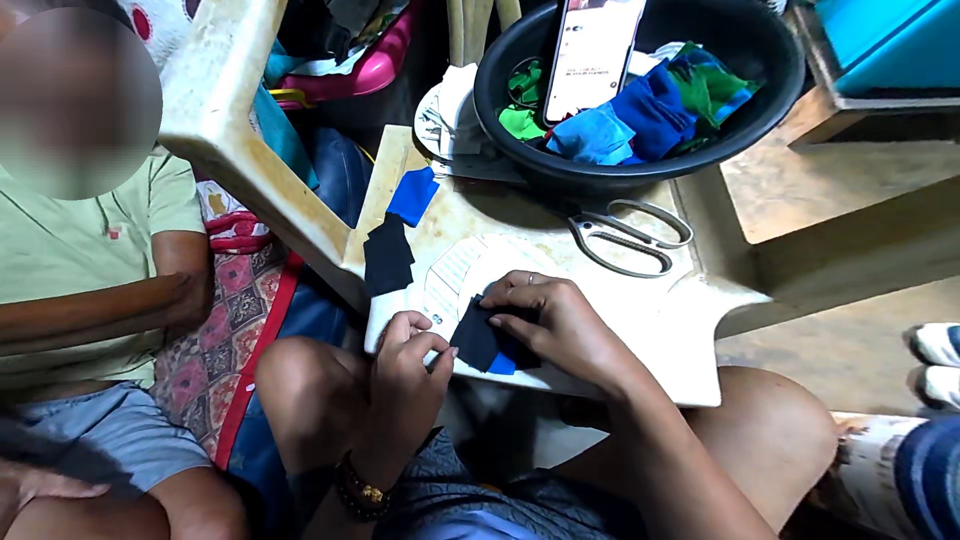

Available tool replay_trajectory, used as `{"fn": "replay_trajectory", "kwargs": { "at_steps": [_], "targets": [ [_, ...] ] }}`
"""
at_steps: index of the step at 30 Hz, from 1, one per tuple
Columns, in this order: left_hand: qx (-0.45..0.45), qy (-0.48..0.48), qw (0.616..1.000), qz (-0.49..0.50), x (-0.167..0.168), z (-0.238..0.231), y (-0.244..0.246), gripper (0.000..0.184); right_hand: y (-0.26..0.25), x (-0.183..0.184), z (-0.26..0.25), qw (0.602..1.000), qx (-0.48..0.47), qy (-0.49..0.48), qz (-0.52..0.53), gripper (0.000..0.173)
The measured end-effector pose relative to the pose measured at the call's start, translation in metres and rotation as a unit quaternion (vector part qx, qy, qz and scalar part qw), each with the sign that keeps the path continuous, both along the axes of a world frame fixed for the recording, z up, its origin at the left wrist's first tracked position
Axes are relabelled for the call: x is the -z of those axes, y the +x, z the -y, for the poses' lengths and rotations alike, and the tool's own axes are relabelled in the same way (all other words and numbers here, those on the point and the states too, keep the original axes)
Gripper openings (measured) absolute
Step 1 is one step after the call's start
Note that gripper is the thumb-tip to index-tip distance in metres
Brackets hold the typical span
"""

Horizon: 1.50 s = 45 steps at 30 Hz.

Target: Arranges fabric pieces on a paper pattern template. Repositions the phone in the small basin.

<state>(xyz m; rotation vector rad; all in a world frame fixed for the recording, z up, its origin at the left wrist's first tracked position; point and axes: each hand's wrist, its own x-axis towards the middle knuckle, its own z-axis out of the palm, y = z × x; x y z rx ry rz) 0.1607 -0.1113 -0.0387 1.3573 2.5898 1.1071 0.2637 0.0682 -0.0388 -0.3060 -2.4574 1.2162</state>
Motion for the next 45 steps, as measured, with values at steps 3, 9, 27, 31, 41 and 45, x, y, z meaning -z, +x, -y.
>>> {"fn": "replay_trajectory", "kwargs": {
  "at_steps": [3,9,27,31,41,45],
  "targets": [
    [0.005,-0.014,1.0,0.012,-0.001,-0.001,-0.001,0.009,0.0,-0.001,0.0,1.0,0.002,0.002,0.003,0.011],
    [0.011,-0.023,0.999,0.024,-0.001,-0.001,-0.002,0.01,0.0,0.001,0.0,1.0,-0.003,-0.001,-0.007,0.011],
    [0.159,0.055,0.982,-0.088,0.011,-0.003,-0.006,0.028,0.0,0.0,0.0,1.0,0.0,-0.005,0.004,0.011],
    [0.182,0.054,0.978,-0.09,0.014,-0.004,-0.007,0.031,0.0,0.001,0.0,1.0,0.001,0.0,0.003,0.011],
    [0.173,0.055,0.978,-0.1,0.019,-0.005,-0.007,0.016,0.002,0.0,-0.004,0.998,0.036,0.034,-0.027,0.013],
    [0.173,0.059,0.978,-0.102,0.02,-0.006,-0.008,0.016,0.006,-0.002,-0.01,0.994,0.094,0.022,-0.056,0.01]
  ]
}}
